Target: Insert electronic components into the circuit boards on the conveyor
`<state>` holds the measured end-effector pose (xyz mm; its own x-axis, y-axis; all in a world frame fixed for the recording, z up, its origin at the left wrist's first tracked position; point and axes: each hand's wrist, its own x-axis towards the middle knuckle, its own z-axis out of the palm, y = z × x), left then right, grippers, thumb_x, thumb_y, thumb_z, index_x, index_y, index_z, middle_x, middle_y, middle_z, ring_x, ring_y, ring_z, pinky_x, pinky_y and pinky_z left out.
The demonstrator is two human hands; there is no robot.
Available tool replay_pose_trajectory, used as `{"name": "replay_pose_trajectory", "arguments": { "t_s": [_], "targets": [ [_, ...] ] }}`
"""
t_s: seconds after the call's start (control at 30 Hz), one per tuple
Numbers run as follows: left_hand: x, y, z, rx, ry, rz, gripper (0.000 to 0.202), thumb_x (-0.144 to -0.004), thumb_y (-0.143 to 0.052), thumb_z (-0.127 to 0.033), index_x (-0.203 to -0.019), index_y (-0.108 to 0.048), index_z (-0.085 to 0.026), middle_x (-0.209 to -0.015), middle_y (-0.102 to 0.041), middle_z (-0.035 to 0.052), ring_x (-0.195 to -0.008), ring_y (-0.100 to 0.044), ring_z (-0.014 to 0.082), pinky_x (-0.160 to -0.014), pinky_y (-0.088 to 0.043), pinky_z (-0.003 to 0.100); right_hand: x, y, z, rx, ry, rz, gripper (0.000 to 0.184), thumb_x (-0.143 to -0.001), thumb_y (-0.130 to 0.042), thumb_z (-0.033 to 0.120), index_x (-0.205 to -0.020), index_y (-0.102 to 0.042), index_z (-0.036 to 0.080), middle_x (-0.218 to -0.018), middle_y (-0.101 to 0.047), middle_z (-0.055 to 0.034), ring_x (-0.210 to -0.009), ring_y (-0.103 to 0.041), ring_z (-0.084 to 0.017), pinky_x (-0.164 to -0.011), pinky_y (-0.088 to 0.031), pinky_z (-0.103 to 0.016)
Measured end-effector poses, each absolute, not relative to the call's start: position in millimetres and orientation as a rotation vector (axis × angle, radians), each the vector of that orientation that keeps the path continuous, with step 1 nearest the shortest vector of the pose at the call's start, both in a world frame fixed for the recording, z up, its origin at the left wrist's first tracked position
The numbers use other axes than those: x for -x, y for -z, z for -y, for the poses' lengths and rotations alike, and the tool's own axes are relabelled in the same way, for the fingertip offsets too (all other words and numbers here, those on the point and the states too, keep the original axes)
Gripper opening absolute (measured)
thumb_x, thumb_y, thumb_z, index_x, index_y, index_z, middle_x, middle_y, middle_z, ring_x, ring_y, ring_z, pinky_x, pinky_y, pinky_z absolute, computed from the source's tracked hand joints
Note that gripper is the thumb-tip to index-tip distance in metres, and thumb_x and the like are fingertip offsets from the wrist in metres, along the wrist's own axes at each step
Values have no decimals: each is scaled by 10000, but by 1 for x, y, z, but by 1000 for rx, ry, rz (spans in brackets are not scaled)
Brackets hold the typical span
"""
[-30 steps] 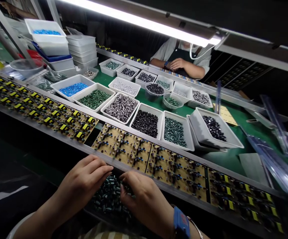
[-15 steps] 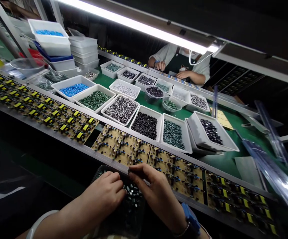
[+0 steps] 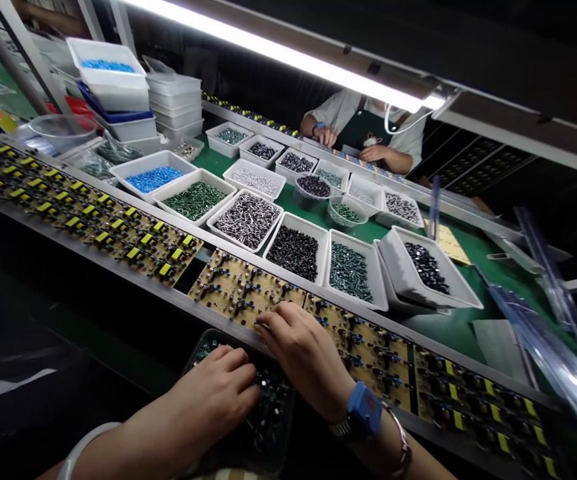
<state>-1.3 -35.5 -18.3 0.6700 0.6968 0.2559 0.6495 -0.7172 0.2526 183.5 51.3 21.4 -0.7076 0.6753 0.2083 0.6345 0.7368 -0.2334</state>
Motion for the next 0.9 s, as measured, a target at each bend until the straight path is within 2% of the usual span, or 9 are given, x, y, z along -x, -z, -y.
{"name": "replay_pose_trajectory", "arguments": {
  "t_s": [0.17,0.3,0.43,0.53,0.63,0.7,0.77,0.9],
  "targets": [
    [3,14,36,-2688,-503,-1163,92,-943,-655,-213,-901,-576,-190,-944,-629,37,-914,-573,253,-835,-507,395,-179,-24,-52,1005,-152,2726,124,-1034,-541,193,-1051,-661,169,-946,-642,-77,-879,-634,-249,-799,-545,-395],
    [4,16,35,-2567,-668,-1177,117,-937,-662,-174,-857,-579,-186,-853,-655,18,-772,-602,222,-708,-521,357,-178,-29,-52,970,-80,2734,166,-1042,-524,186,-1086,-683,174,-910,-651,-68,-827,-626,-233,-754,-523,-367],
    [17,13,34,-2129,-977,-1211,67,-965,-644,-172,-898,-635,-169,-797,-674,0,-693,-649,169,-617,-498,281,-183,-34,-39,957,-104,2631,169,-1037,-575,239,-1162,-676,186,-919,-673,-55,-814,-632,-210,-739,-500,-340],
    [30,14,33,-1810,-1123,-1187,44,-947,-682,-167,-967,-705,-199,-873,-691,-9,-757,-687,125,-679,-528,196,-183,-27,-20,909,-217,2695,131,-1012,-630,291,-1104,-681,211,-875,-670,-30,-767,-632,-209,-671,-483,-335],
    [36,18,31,-1711,-1209,-1170,265,-926,-659,-50,-1112,-734,-224,-977,-712,5,-858,-711,112,-776,-558,158,-177,-12,-3,873,-367,2833,189,-924,-753,296,-1063,-670,200,-899,-683,-29,-768,-652,-229,-648,-506,-347],
    [37,20,30,-1749,-1235,-1180,392,-923,-604,15,-1213,-712,-225,-1031,-732,21,-909,-723,120,-823,-578,171,-173,-4,3,900,-395,2861,185,-893,-779,233,-1024,-661,177,-931,-694,-41,-785,-665,-236,-666,-529,-356],
    [36,21,29,-1813,-1240,-1227,471,-924,-571,29,-1302,-668,-234,-1087,-753,34,-972,-730,139,-880,-593,211,-171,1,5,922,-390,2852,105,-908,-742,168,-958,-650,173,-916,-693,-42,-773,-665,-232,-671,-538,-359],
    [36,20,30,-1859,-1227,-1331,548,-932,-566,11,-1399,-574,-276,-1130,-773,17,-1025,-733,148,-946,-591,258,-172,4,5,931,-386,2832,141,-896,-763,194,-983,-652,182,-926,-692,-42,-780,-667,-241,-656,-545,-365]
  ]
}}
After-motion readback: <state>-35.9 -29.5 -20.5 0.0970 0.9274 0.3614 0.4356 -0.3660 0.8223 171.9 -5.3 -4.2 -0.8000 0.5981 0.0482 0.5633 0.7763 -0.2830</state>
